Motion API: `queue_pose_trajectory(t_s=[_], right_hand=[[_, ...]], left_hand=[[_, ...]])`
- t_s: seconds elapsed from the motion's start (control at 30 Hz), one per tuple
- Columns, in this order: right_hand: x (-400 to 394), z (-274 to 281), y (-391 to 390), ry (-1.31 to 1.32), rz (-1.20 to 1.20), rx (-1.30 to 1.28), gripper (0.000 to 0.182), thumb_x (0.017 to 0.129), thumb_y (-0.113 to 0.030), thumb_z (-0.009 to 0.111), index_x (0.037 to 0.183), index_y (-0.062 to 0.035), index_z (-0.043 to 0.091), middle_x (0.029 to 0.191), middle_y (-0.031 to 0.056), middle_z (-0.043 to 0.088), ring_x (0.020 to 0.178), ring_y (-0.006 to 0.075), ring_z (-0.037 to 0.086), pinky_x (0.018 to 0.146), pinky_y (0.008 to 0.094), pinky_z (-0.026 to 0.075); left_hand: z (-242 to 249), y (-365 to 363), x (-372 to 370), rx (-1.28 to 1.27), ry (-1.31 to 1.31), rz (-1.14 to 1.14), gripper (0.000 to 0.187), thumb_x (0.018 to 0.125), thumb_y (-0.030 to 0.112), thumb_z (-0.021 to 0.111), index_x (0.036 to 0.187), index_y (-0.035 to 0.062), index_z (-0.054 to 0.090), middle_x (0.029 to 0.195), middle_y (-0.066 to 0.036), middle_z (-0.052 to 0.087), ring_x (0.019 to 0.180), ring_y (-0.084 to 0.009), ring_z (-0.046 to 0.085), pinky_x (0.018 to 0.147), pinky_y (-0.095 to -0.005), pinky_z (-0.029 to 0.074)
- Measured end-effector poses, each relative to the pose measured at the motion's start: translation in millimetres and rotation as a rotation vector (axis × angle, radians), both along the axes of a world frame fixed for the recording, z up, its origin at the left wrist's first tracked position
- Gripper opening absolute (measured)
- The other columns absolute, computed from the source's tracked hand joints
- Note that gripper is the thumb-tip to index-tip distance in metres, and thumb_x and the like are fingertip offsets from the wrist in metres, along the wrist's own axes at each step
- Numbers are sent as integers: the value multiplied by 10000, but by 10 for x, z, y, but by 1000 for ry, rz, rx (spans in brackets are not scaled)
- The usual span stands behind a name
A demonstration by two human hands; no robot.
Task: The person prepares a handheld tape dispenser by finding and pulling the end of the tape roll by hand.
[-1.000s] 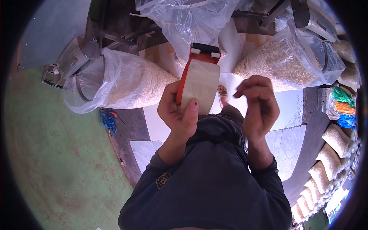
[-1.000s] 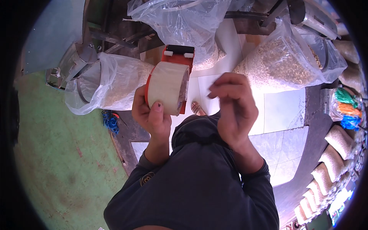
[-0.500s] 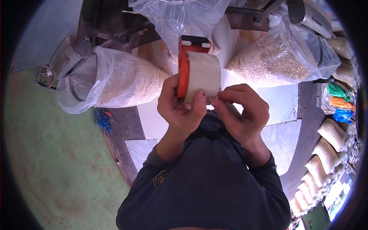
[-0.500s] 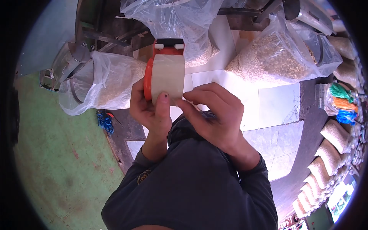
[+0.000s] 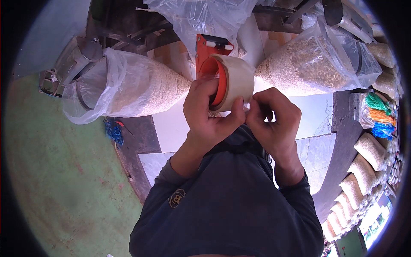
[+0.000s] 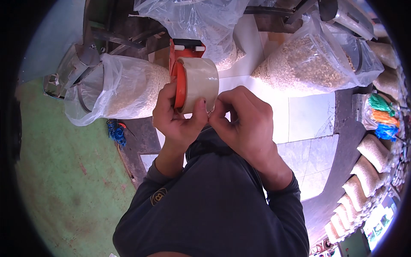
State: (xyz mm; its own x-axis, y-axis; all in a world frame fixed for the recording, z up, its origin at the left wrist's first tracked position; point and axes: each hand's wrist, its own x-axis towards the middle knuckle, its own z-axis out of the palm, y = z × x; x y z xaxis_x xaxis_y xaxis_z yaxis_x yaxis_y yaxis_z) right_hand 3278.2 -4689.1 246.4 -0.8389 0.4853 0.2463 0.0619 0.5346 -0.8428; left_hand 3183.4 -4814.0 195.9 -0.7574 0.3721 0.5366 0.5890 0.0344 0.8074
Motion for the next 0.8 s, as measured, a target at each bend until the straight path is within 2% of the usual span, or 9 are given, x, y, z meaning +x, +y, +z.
queue_pose_trajectory(t_s=[0.13,0.2,0.27,0.37,0.43,0.5,0.8], right_hand=[[0,-9,72,-31,21,-12,161,731,31,725,841,-29,624,702,51,595,527,139,570,497,279,456],[22,-23,156,-22,34,0,158,736,26,726,843,-27,622,703,54,592,532,138,572,501,282,459],[43,-19,266,-30,4,25,75,824,62,654,880,13,641,719,39,620,593,60,545,540,216,431],[48,-14,334,-12,90,-63,90,836,60,657,916,21,668,738,40,628,626,55,553,553,215,420],[47,47,302,-65,234,-123,80,831,46,676,903,18,696,757,55,662,622,74,565,534,222,397],[49,35,225,-89,225,-108,78,788,-24,736,850,-18,688,751,71,663,598,175,635,534,295,498],[11,-34,143,-44,127,73,95,749,-38,746,788,-24,660,702,61,656,575,203,656,540,318,520]], left_hand=[[-19,30,5,7,-61,0,424,708,120,810,1057,1,601,873,-125,628,723,-226,639,634,-314,515],[-3,-3,-5,-65,-94,-10,420,731,113,807,1076,-12,604,870,-119,652,720,-183,659,644,-294,530],[20,-35,-6,-45,-163,-22,417,743,108,802,1086,-19,603,865,-116,664,729,-171,668,659,-286,538],[47,-44,5,-16,-245,-26,414,764,105,794,1105,-30,602,855,-110,685,744,-150,678,683,-274,548],[60,-32,12,-10,-258,-15,413,774,106,790,1113,-34,600,851,-107,693,749,-142,681,693,-268,551],[67,-14,20,-12,-253,-10,407,769,109,793,1102,-27,604,860,-115,688,745,-152,682,682,-272,549],[-49,17,25,-12,-148,2,390,741,110,807,1060,-5,614,864,-112,660,717,-202,668,639,-299,532]])
